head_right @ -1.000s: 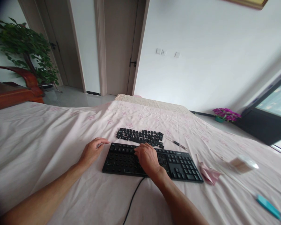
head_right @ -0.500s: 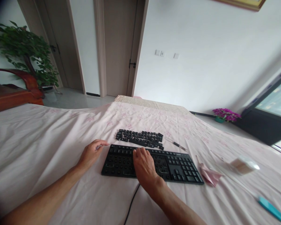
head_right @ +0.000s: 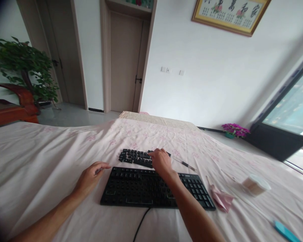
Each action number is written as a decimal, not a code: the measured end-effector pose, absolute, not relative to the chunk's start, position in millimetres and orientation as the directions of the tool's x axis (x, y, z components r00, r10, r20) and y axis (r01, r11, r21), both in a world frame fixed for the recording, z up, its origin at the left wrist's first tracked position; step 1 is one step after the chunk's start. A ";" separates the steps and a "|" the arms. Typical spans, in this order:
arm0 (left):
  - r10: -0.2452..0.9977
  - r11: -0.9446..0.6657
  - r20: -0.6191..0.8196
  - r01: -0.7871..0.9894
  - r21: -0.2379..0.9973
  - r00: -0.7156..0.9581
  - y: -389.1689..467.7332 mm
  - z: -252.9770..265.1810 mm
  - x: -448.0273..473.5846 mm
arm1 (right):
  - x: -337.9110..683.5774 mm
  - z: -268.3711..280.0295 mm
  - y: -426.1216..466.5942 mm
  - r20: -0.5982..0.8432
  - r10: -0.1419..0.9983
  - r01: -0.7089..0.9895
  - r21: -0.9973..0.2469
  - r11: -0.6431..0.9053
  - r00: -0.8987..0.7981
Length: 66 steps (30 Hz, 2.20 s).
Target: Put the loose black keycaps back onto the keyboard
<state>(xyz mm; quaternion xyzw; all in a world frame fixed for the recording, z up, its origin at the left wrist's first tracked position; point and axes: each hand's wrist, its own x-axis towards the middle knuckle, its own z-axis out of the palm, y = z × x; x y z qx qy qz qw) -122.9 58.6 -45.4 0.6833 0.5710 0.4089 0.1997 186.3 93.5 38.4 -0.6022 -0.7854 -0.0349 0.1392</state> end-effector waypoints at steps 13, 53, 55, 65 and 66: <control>0.940 -0.278 0.341 0.622 0.732 0.020 62.0 -49.8 -124.8 | 186.3 16.5 191.0 0.138 0.986 0.995 -0.038 0.098 -0.091; 0.930 -0.290 0.368 0.622 0.727 0.003 54.5 -41.9 -121.9 | 176.4 18.9 32.8 0.310 0.885 0.884 -0.207 0.419 -0.347; 0.929 -0.289 0.369 0.624 0.726 0.001 54.7 -42.0 -121.8 | 175.6 18.0 32.0 0.302 0.886 0.886 -0.199 0.419 -0.351; 0.930 -0.283 0.369 0.628 0.725 -0.007 55.0 -42.6 -121.7 | 169.5 20.5 28.9 0.266 0.895 0.902 -0.149 0.406 -0.359; 0.928 -0.287 0.371 0.627 0.724 -0.004 54.9 -42.5 -121.8 | 169.1 21.2 28.2 0.260 0.895 0.902 -0.142 0.407 -0.362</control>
